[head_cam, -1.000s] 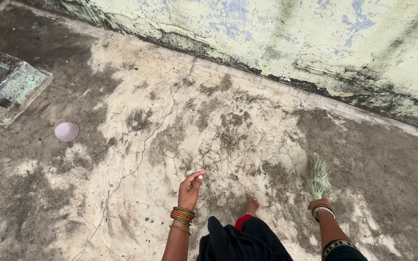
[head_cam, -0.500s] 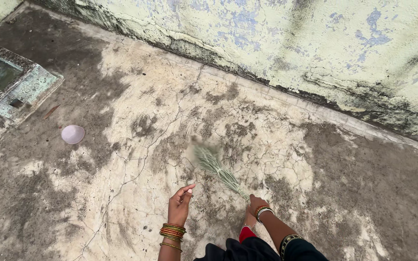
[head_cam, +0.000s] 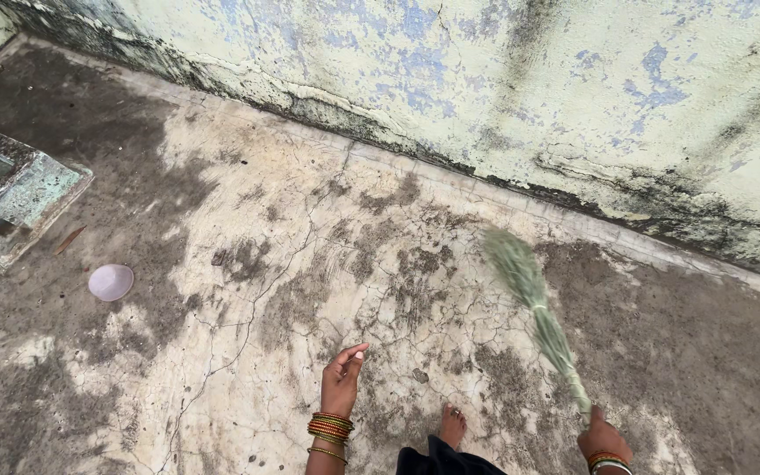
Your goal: The person sweeps a concrete rooftop by hand using a grass broom.
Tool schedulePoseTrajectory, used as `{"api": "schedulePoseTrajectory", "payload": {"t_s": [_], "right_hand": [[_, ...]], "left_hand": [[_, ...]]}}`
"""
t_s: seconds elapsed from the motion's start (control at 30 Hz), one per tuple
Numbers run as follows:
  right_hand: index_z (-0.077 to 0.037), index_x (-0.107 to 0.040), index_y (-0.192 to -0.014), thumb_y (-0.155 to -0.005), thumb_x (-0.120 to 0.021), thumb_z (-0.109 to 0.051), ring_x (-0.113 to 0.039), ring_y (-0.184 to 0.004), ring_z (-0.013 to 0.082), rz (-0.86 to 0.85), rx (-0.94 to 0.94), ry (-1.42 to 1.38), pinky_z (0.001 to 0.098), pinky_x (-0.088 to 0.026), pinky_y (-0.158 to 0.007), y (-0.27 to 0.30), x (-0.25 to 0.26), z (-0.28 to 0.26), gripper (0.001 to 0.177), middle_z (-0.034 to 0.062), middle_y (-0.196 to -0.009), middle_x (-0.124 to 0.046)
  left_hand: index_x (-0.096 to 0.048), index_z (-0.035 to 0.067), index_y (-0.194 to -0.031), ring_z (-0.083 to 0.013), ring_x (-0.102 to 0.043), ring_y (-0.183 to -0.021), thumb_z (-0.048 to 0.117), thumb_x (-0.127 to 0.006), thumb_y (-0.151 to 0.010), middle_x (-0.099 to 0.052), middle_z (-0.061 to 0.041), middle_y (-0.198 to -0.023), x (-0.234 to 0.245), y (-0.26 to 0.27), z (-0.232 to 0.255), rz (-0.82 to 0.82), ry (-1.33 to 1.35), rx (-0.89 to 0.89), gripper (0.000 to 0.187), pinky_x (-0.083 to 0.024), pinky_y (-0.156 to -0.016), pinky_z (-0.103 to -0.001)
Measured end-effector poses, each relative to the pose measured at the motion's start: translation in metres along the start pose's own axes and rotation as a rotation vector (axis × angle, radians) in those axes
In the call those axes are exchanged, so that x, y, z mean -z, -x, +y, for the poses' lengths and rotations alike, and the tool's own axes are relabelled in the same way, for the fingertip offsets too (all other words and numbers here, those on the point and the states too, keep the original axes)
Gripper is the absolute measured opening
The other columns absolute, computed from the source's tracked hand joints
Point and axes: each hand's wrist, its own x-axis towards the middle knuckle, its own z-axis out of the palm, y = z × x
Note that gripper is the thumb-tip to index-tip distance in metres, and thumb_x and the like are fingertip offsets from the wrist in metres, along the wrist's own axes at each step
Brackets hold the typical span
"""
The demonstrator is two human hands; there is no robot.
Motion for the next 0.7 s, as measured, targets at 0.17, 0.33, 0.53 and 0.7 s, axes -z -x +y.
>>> {"api": "schedulePoseTrajectory", "payload": {"t_s": [0.17, 0.33, 0.53, 0.7], "right_hand": [[-0.003, -0.062, -0.135, -0.09, -0.069, -0.031, -0.07, -0.114, 0.0405, 0.042, -0.094, -0.212, 0.0489, -0.055, -0.1, -0.072, 0.035, -0.013, 0.053, 0.0238, -0.127, -0.071], [0.006, -0.075, -0.115, -0.093, -0.062, -0.022, -0.077, -0.105, 0.0377, -0.09, -0.024, -0.293, 0.0472, -0.059, -0.095, -0.12, 0.032, -0.076, 0.038, 0.0276, -0.116, -0.076], [-0.002, -0.057, -0.133, -0.093, -0.064, -0.021, -0.073, -0.112, 0.0306, -0.244, 0.383, 0.032, 0.0417, -0.059, -0.099, -0.078, -0.013, -0.178, 0.045, 0.0191, -0.124, -0.07], [-0.007, -0.052, -0.135, -0.091, -0.061, -0.016, -0.068, -0.112, 0.0364, -0.183, 0.696, 0.19, 0.0485, -0.055, -0.097, -0.08, 0.007, -0.197, 0.047, 0.0204, -0.12, -0.07]], "left_hand": [[-0.077, 0.011, -0.12, -0.0135, -0.066, -0.102, 0.024, -0.064, -0.098, -0.076, -0.007, -0.116, -0.019, -0.02, 0.013, 0.023, -0.017, -0.046, 0.028, -0.051, -0.096, -0.032], [-0.077, 0.013, -0.118, -0.0187, -0.062, -0.126, 0.022, -0.064, -0.098, -0.068, -0.01, -0.134, -0.028, -0.027, 0.031, 0.084, -0.129, -0.182, 0.026, -0.044, -0.108, -0.036], [-0.068, 0.021, -0.13, -0.0215, -0.055, -0.131, 0.021, -0.064, -0.094, -0.056, -0.007, -0.142, -0.051, -0.039, 0.067, 0.065, -0.183, -0.146, 0.036, -0.047, -0.107, -0.037], [-0.066, 0.024, -0.131, -0.0235, -0.056, -0.128, 0.022, -0.066, -0.093, -0.052, -0.006, -0.144, -0.075, -0.053, 0.085, -0.009, -0.127, -0.117, 0.038, -0.053, -0.102, -0.039]]}}
